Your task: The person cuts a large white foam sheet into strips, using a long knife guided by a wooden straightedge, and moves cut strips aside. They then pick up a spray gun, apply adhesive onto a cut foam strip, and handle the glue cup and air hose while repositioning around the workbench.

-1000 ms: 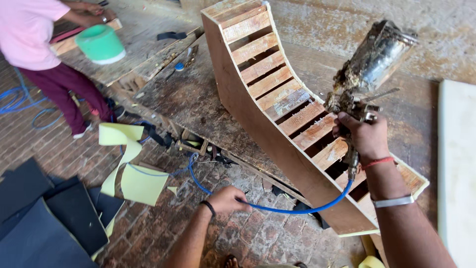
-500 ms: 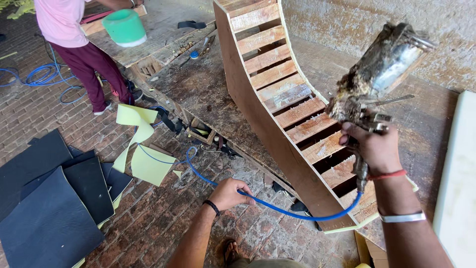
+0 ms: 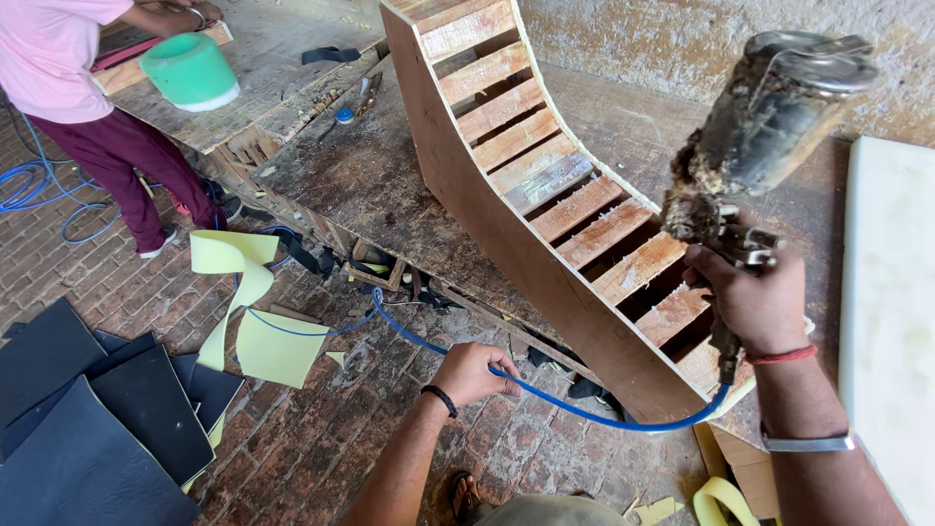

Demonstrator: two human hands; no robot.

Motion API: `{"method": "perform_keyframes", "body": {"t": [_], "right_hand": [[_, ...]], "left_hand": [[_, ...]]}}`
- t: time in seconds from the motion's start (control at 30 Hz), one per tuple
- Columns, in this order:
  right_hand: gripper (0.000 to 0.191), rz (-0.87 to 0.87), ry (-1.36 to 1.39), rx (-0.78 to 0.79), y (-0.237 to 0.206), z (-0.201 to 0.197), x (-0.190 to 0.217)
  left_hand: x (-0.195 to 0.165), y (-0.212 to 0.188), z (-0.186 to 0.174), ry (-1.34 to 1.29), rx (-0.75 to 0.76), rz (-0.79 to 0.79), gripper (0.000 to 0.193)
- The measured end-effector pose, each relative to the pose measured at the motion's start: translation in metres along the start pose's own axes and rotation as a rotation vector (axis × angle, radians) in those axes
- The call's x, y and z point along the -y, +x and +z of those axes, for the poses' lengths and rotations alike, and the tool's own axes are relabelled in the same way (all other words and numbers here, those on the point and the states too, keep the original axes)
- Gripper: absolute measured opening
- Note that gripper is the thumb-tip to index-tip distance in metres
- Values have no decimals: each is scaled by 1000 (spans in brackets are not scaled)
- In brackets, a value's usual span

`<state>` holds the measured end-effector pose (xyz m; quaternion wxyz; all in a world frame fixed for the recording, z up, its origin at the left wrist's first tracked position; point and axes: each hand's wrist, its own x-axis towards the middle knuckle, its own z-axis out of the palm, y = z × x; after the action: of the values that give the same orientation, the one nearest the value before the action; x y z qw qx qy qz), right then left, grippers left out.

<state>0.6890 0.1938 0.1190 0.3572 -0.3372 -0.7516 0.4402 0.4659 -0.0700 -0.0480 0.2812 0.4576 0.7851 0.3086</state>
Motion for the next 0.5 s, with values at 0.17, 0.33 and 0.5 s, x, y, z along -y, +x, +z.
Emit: {"method": "perform_keyframes", "body": {"t": [0.17, 0.33, 0.5], "right_hand": [[18, 143, 170, 50, -30, -20, 2], [8, 96, 192, 46, -44, -28, -7], [12, 149, 267, 78, -45, -37, -16]], "left_hand": [[-8, 2, 7, -106, 80, 70, 37], [-17, 8, 20, -60, 85, 127, 39], [-16, 12, 31, -149, 99, 144, 43]]}}
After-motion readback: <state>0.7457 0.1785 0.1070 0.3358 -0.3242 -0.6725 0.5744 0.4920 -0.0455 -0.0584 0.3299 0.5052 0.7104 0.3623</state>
